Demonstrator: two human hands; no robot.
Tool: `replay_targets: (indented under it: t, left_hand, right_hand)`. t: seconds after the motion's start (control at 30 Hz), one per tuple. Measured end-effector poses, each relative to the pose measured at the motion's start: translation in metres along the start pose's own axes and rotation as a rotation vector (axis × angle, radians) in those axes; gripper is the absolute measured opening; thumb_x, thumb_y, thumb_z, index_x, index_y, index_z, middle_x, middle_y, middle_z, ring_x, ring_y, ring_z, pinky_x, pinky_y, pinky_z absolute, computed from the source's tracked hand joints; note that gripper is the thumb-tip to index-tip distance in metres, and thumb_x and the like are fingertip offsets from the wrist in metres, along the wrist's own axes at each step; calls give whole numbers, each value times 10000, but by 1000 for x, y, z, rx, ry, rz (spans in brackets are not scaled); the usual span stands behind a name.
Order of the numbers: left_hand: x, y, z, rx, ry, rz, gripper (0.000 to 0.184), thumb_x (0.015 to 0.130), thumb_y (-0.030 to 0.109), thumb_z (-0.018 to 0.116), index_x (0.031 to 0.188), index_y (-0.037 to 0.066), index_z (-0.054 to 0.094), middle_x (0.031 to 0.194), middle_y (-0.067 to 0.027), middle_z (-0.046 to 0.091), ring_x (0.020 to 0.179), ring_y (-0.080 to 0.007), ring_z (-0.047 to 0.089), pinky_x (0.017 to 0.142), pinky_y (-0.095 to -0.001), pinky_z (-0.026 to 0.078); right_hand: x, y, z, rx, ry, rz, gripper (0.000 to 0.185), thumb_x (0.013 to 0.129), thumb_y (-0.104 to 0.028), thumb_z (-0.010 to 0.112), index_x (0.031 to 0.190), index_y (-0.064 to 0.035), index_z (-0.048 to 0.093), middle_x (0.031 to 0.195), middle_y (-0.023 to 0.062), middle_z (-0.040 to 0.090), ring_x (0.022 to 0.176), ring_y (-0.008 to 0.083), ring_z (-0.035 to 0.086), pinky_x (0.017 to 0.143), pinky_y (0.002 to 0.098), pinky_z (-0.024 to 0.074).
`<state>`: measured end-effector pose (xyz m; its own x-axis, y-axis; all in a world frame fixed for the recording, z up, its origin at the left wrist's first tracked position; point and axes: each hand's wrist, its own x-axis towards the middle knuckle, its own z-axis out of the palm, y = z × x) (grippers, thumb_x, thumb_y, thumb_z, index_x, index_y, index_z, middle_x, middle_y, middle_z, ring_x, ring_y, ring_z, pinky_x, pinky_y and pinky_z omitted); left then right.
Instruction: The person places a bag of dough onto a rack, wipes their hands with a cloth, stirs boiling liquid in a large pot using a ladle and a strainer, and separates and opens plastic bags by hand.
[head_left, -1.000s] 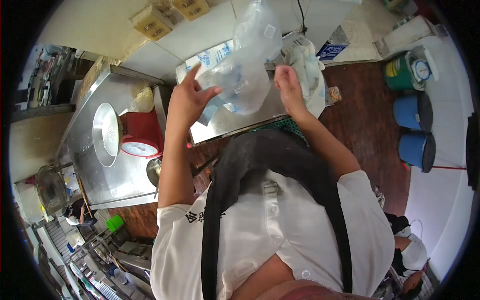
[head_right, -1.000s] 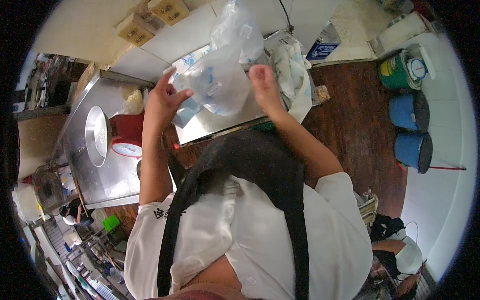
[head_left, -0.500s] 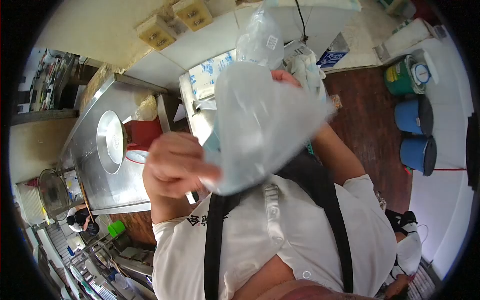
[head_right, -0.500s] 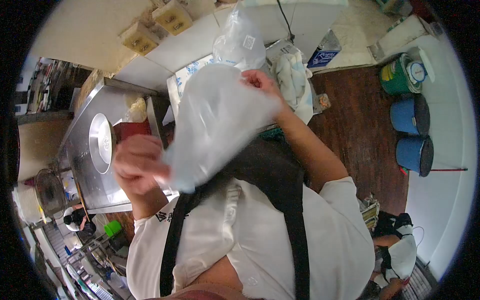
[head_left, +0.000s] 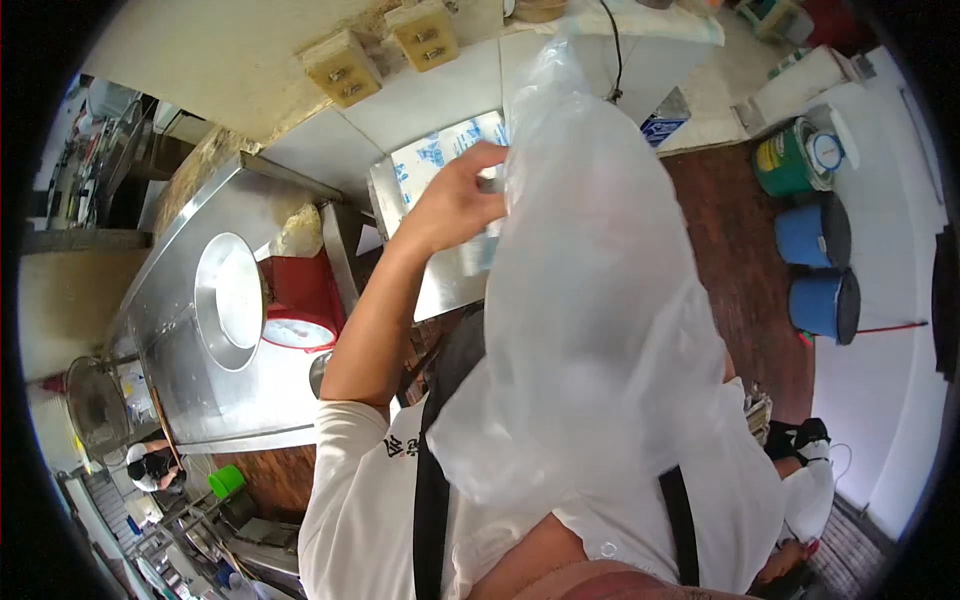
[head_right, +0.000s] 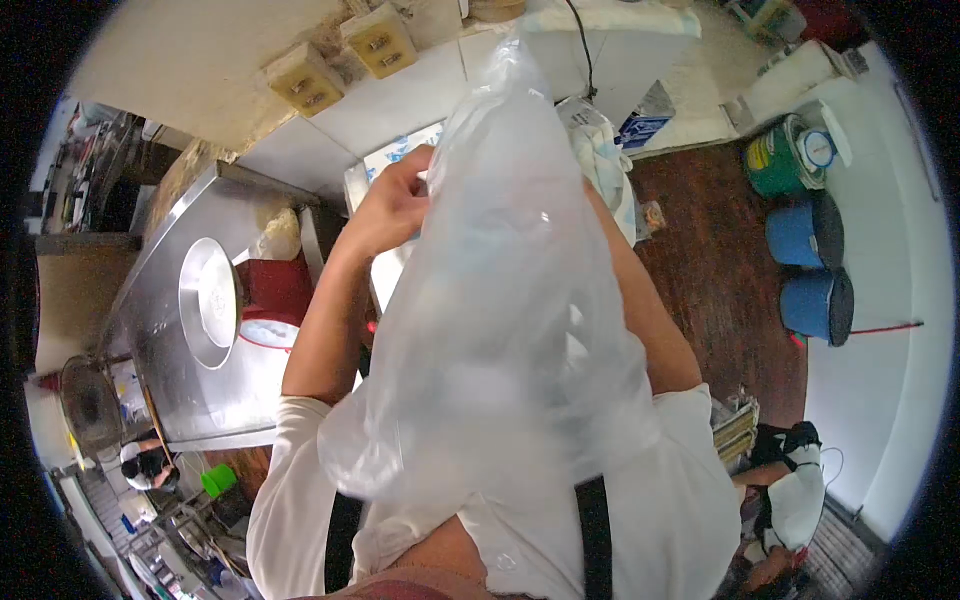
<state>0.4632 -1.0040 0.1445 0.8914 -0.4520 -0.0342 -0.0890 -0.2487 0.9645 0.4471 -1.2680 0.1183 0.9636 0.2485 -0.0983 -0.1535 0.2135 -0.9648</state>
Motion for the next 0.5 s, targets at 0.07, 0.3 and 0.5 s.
replay_targets:
  t: [0.07,0.3,0.5]
  left_hand:
    - [10,5,-3,-266,-132,112,514,847,254,755,1295,55,601,1099,-50,651,1035,-178,592,940,-311,436]
    - [48,16,-25,-670,-448,159,452,933,312,645,1276,24,587,989,-62,676,888,-121,605,842,-255,457]
    - [107,-11,-31,-986,29,-85,391,977,349,575,1222,47,609,888,-17,668,731,-88,584,645,-242,491]
  right_hand:
    - [3,-7,3,37,43,-20,269,942,-247,626,1137,-67,586,1058,23,647,980,122,600,872,275,476]
    - [32,-24,-15,278,120,-51,244,943,-240,623,1121,-75,593,1060,25,650,970,129,607,859,275,483]
    - [92,-26,-46,617,93,-4,224,944,-234,620,1106,-82,599,1062,27,654,962,135,613,848,275,490]
